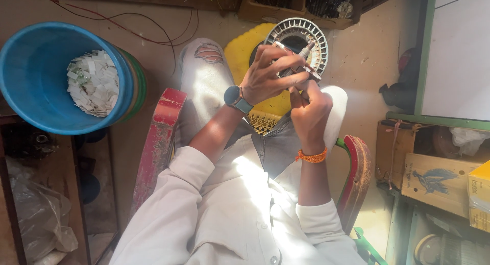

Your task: The person sits on a chair holding a small cylindrical motor-like component on their lap and works on it with both hands, using a thin rod to press and position small parts around its rim, turning the component as they work.

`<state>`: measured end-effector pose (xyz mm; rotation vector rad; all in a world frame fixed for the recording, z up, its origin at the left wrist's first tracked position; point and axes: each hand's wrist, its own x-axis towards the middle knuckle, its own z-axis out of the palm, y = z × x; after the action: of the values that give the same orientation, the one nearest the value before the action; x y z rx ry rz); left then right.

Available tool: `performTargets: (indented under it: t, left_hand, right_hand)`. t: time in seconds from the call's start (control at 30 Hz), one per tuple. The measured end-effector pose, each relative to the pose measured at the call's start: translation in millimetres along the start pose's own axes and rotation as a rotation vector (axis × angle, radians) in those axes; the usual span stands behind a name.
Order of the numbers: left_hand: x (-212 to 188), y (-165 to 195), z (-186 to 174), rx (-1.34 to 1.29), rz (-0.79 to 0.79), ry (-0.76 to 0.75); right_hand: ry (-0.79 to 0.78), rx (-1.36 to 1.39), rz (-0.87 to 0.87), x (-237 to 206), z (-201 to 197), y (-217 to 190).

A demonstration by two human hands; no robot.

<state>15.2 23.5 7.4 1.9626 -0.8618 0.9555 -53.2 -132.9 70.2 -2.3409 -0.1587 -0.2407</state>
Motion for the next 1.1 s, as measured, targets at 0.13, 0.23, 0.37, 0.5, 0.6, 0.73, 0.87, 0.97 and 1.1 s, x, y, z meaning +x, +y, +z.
performTargets:
  t: [0.13,0.23,0.37,0.5,0.6,0.73,0.87,0.97,1.1]
  left_hand:
    - [-7.5,8.3,2.5,0.027,0.001,0.107]
    - [-10.9,16.0,8.6,-0.114,-0.151,0.132]
    - [-11.6,25.6,12.3,-0.263,-0.426,0.197]
    - [-7.1,30.2,8.6,-0.341,-0.537,0.204]
    - [-3.4,29.3,6.2,-0.372,-0.574,0.182]
    - [-5.0,27.3,10.3,-0.395,-0.527,0.211]
    - [-11.0,22.5,14.6,-0.247,-0.501,0.116]
    - [-9.8,17.4,14.4,-0.03,-0.326,0.115]
    - [-3.2,6.1,6.8,-0.017,-0.184,0.055]
  right_hand:
    - [0.07,-0.069,-0.048,-6.9,-7.1,-8.1]
    - [-0.015,0.018,-0.034,-2.7,-32.5,-15.7]
    - [-0.027,-0.013,-0.135,23.5,-49.0,-24.1]
    - [-0.079,0.036,-0.037,61.3,-33.7,-24.7]
    - [-0.108,0.152,-0.012,80.2,-25.9,-20.0]
    - [-0.144,0.184,0.196,85.4,-24.9,-11.3]
    - [-0.113,0.124,0.368,81.7,-27.3,-3.6]
    - [-0.092,0.155,0.399,78.1,-31.6,0.5]
    - [-0.086,0.241,0.438,66.7,-46.5,4.9]
